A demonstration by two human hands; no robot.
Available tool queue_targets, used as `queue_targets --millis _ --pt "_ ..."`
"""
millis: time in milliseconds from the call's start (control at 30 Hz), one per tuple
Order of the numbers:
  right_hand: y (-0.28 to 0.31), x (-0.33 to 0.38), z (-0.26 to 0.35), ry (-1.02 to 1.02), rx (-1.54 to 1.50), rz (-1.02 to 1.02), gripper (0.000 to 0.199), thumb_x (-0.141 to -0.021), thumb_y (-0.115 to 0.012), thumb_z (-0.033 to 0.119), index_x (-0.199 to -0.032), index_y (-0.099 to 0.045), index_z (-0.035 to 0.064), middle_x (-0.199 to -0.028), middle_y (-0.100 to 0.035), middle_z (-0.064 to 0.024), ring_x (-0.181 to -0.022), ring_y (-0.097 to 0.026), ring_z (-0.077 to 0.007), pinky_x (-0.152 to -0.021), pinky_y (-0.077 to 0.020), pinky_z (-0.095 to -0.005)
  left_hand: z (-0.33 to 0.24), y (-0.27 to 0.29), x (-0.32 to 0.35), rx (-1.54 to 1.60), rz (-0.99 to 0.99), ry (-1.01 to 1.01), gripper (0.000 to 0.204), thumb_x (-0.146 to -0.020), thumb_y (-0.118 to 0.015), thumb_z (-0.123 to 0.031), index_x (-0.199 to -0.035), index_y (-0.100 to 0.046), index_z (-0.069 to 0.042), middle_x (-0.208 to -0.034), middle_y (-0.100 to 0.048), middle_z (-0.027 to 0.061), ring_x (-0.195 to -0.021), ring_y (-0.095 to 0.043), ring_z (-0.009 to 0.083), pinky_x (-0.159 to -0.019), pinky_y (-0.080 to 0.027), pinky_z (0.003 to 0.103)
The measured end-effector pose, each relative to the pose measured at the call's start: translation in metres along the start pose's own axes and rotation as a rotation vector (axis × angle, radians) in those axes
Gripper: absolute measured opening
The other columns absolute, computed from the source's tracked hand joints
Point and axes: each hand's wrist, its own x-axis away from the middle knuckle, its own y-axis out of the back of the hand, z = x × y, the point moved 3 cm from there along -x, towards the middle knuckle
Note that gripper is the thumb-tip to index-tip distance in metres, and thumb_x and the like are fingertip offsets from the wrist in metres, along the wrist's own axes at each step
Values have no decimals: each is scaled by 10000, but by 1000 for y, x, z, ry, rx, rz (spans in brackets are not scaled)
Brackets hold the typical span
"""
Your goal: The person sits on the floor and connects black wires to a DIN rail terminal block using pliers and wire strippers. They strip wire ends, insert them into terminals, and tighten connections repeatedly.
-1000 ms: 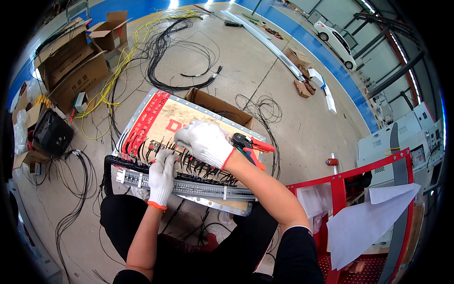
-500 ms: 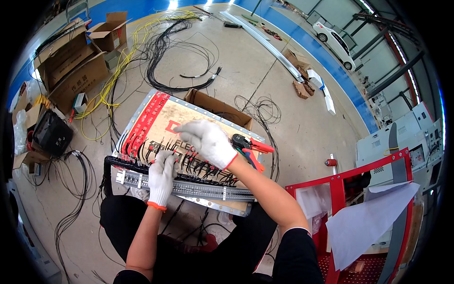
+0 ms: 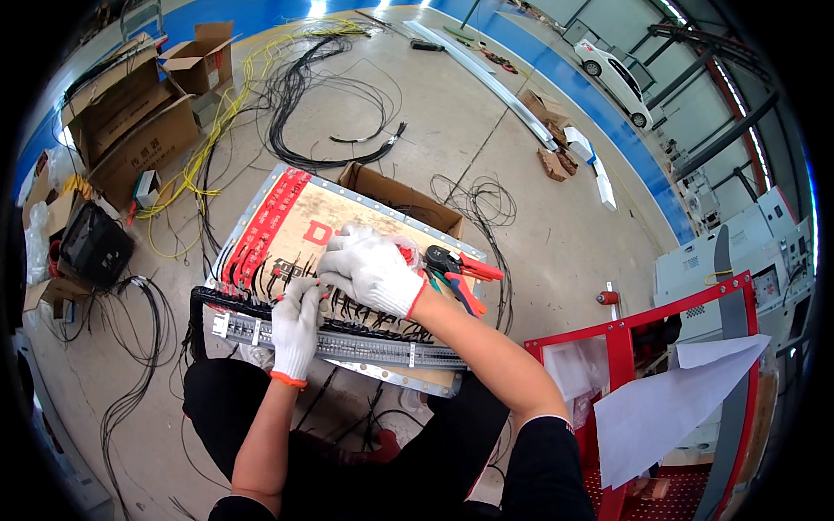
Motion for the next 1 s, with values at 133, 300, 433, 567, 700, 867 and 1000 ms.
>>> queue_targets --millis 133,300,433,567,700,867,1000 --pt "1 -1 3 -81 21 46 137 -836 -698 215 -905 -726 99 -879 -656 -83 -885 -606 -318 -786 -502 -435 0 0 -1 19 0 -2 171 -1012 -541 -118 -1082 -650 -7 -756 -634 -12 -563 -475 26 -498 -383 210" --pt "17 5 -16 -472 -510 -83 236 -934 -601 118 -1115 -723 28 -911 -722 -163 -844 -694 -267 -810 -537 -360 -16 1 6 -69 -32 -58 169 -992 -566 -107 -1106 -660 -26 -725 -645 49 -579 -566 116 -545 -455 285" --pt "21 8 -25 -382 -340 -137 268 -943 -575 83 -1181 -680 20 -859 -715 -172 -800 -699 -283 -767 -546 -367 -28 2 15 -437 -184 -357 198 -965 -578 -75 -1137 -663 -28 -825 -702 115 -720 -674 254 -674 -522 374" --pt "18 8 -24 -507 -261 -99 232 -930 -589 114 -1145 -645 43 -834 -708 -164 -816 -702 -322 -738 -542 -395 -22 9 18 -267 -320 -325 241 -944 -590 -50 -1172 -662 -24 -999 -712 169 -874 -685 315 -781 -528 403" --pt "13 10 -33 -393 -194 -75 185 -912 -603 165 -1048 -685 71 -843 -708 -163 -814 -691 -337 -737 -536 -414 -24 8 14 -301 -297 -272 279 -944 -592 -77 -1213 -649 -32 -985 -706 190 -869 -684 334 -773 -524 411" --pt "-5 7 -43 -362 -222 -1 174 -897 -612 210 -959 -716 85 -858 -713 -154 -805 -686 -336 -752 -533 -427 -16 6 3 -363 -173 -61 327 -944 -607 -114 -1250 -630 0 -864 -674 123 -681 -595 143 -675 -494 301" --pt "-9 -1 -37 -449 -289 140 179 -894 -601 193 -949 -699 53 -851 -718 -144 -812 -696 -302 -750 -533 -400 -4 6 -6 -165 -179 -89 348 -928 -647 -130 -1229 -627 43 -919 -699 91 -739 -581 108 -696 -488 273"
